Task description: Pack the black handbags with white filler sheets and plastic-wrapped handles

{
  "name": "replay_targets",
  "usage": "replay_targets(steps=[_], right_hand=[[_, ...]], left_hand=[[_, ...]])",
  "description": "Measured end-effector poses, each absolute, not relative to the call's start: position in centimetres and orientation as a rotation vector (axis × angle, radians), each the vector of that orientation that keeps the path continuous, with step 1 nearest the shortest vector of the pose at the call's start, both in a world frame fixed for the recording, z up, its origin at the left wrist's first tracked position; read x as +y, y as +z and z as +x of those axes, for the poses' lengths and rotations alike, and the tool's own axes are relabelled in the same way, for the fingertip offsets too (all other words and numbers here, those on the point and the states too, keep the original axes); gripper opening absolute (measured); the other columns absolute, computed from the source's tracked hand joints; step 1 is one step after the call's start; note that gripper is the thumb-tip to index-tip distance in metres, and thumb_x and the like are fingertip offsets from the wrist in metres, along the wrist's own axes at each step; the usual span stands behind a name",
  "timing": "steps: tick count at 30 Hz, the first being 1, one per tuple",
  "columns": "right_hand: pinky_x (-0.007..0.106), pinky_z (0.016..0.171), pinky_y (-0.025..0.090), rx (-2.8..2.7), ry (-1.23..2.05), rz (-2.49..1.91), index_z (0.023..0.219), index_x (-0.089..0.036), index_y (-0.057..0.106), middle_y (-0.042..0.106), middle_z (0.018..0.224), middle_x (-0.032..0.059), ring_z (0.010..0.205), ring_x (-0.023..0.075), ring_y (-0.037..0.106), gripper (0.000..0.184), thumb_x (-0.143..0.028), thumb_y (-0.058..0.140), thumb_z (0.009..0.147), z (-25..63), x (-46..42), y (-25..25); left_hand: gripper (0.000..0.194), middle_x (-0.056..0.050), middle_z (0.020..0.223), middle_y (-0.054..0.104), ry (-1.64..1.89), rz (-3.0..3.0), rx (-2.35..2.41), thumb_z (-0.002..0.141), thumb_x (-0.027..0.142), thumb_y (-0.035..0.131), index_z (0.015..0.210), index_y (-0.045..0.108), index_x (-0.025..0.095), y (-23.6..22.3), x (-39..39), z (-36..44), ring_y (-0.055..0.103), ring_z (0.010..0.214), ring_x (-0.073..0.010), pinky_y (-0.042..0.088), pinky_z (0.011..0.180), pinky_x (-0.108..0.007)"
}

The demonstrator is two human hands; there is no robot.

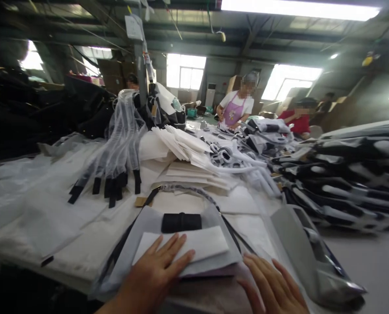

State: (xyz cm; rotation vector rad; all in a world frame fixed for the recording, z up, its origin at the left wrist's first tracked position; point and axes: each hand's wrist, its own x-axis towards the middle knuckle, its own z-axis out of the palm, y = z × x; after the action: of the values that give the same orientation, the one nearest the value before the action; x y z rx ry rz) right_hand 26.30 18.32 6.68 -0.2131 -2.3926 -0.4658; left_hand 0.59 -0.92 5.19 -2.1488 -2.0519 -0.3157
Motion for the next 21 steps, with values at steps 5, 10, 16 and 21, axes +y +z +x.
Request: replay_targets(steps=[5,10,16,21], right_hand=[[0.048,0.122,0.023,-2.567,-0.487,0.038,0.146,-0.020,0.046,0.050,0.149,0.0072,0.138,0.0271,0.045,0.047,-0.019,0.046,0.099,22.2,16.7,7.6],[0.032,0.115,0.040,-2.557,-0.380,0.101,0.141,-0.017,0.052,0.058,0.141,0.0023,0.132,0.0157,0.052,0.047,-0.004,0.033,0.100,20.6,17.3,4.6],[0.028,0.116,0.035,-2.462,-0.308,0.058,0.135,-0.018,0.058,0.062,0.135,0.0013,0.129,0.0139,0.055,0.043,-0.005,0.036,0.100,21.1,17.2,2.7],[0.029,0.116,0.036,-2.439,-0.312,0.044,0.133,-0.015,0.060,0.063,0.135,0.0014,0.126,0.0141,0.058,0.042,-0.006,0.035,0.101,20.5,17.1,3.3]], left_hand=[[0.065,-0.012,0.152,0.044,-0.241,-2.049,-1.892,0.092,0.008,0.048,0.152,0.033,0.027,4.4,-1.1,0.1,0.049,0.135,-0.0313,0.052,0.101,-0.052],[0.051,0.001,0.152,0.047,-0.323,-1.864,-1.700,0.098,0.011,0.036,0.143,0.048,0.031,2.3,-0.5,0.6,0.046,0.137,-0.0250,0.034,0.116,-0.050],[0.034,-0.006,0.130,0.067,-0.363,-1.805,-1.620,0.101,0.023,0.035,0.104,0.069,0.019,2.9,2.1,2.5,0.051,0.131,-0.0243,0.006,0.122,-0.052],[0.038,-0.005,0.123,0.071,-0.286,-1.887,-1.482,0.102,0.017,0.032,0.120,0.065,0.019,3.8,2.5,1.8,0.061,0.119,-0.0191,0.023,0.119,-0.038]])
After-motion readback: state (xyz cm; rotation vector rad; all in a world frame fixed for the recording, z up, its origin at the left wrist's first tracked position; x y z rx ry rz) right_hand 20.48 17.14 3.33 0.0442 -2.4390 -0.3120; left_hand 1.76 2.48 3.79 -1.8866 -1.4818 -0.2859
